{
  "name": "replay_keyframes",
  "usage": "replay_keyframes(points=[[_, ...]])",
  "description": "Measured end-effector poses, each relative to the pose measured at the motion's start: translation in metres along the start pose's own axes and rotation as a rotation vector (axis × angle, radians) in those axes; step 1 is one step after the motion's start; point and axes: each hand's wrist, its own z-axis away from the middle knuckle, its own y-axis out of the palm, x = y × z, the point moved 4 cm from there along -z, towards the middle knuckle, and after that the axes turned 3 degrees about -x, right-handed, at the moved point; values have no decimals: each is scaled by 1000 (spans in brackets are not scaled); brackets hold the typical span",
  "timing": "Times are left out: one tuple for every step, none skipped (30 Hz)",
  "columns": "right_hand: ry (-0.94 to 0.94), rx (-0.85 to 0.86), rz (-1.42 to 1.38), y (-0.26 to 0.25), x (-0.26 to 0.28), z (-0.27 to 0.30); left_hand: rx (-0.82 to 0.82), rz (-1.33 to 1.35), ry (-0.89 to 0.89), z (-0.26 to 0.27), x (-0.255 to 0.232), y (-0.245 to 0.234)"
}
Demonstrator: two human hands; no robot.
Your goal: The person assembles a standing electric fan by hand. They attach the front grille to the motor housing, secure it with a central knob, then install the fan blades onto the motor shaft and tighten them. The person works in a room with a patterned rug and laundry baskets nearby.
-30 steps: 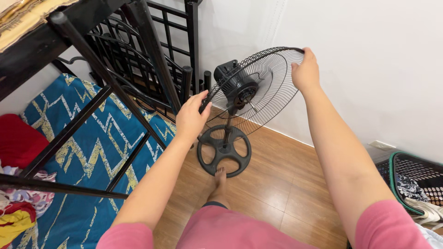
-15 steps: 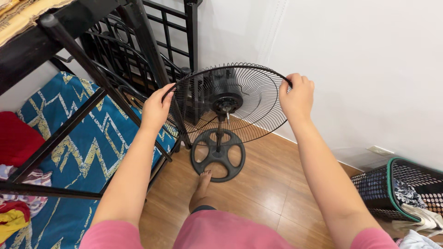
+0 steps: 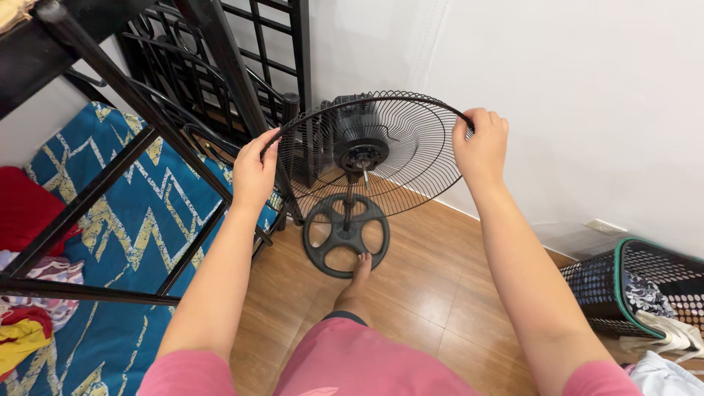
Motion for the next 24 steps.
replay_keyframes(points=[[-4, -12, -5, -3, 0, 4, 8, 16, -7, -1, 1, 0], [-10, -21, -7, -8, 1, 8, 15, 36, -17, 0, 2, -1], [-6, -27, -17, -12, 2, 13, 23, 55, -27, 1, 2, -1], [-6, -35, -28, -16, 4, 16, 33, 75, -44, 1, 3, -1], [-5, -43, -39, -20, 6, 18, 44, 95, -61, 1, 4, -2], [-16, -57, -37, -24, 10, 22, 52, 112, -82, 2, 5, -5], [-27, -72, -35, -28, 14, 25, 58, 125, -91, 2, 5, -7], [-37, -86, -36, -31, 18, 29, 63, 136, -100, 2, 6, -9], [-35, -91, -43, -34, 22, 34, 68, 147, -109, 1, 7, -11], [-35, -96, -46, -39, 25, 38, 81, 133, -126, 0, 9, -12], [-35, -101, -50, -43, 27, 42, 94, 119, -144, -1, 11, -12], [-28, -100, -54, -46, 30, 46, 107, 104, -159, -2, 13, -14], [-22, -99, -58, -49, 32, 50, 111, 115, -161, -3, 13, -15], [-15, -98, -62, -51, 33, 53, 114, 127, -163, -3, 13, -15], [-37, -98, -73, -52, 35, 54, 118, 139, -165, -3, 14, -15], [-58, -100, -83, -53, 36, 55, 120, 159, -182, -3, 15, -14], [-79, -101, -93, -54, 36, 55, 123, 180, -199, -2, 15, -14], [-111, -116, -81, -53, 36, 55, 126, 198, -216, -1, 16, -14], [-142, -130, -70, -51, 37, 55, 117, 184, -200, 0, 16, -15], [-174, -145, -58, -50, 36, 55, 106, 171, -184, 1, 15, -16], [-153, -129, -80, -46, 33, 54, 96, 157, -169, 2, 13, -17], [-133, -110, -101, -42, 30, 53, 82, 169, -168, 4, 11, -17], [-112, -91, -122, -38, 27, 53, 68, 181, -168, 7, 7, -17], [-17, -62, -166, -32, 21, 51, 53, 192, -165, 8, 3, -16]])
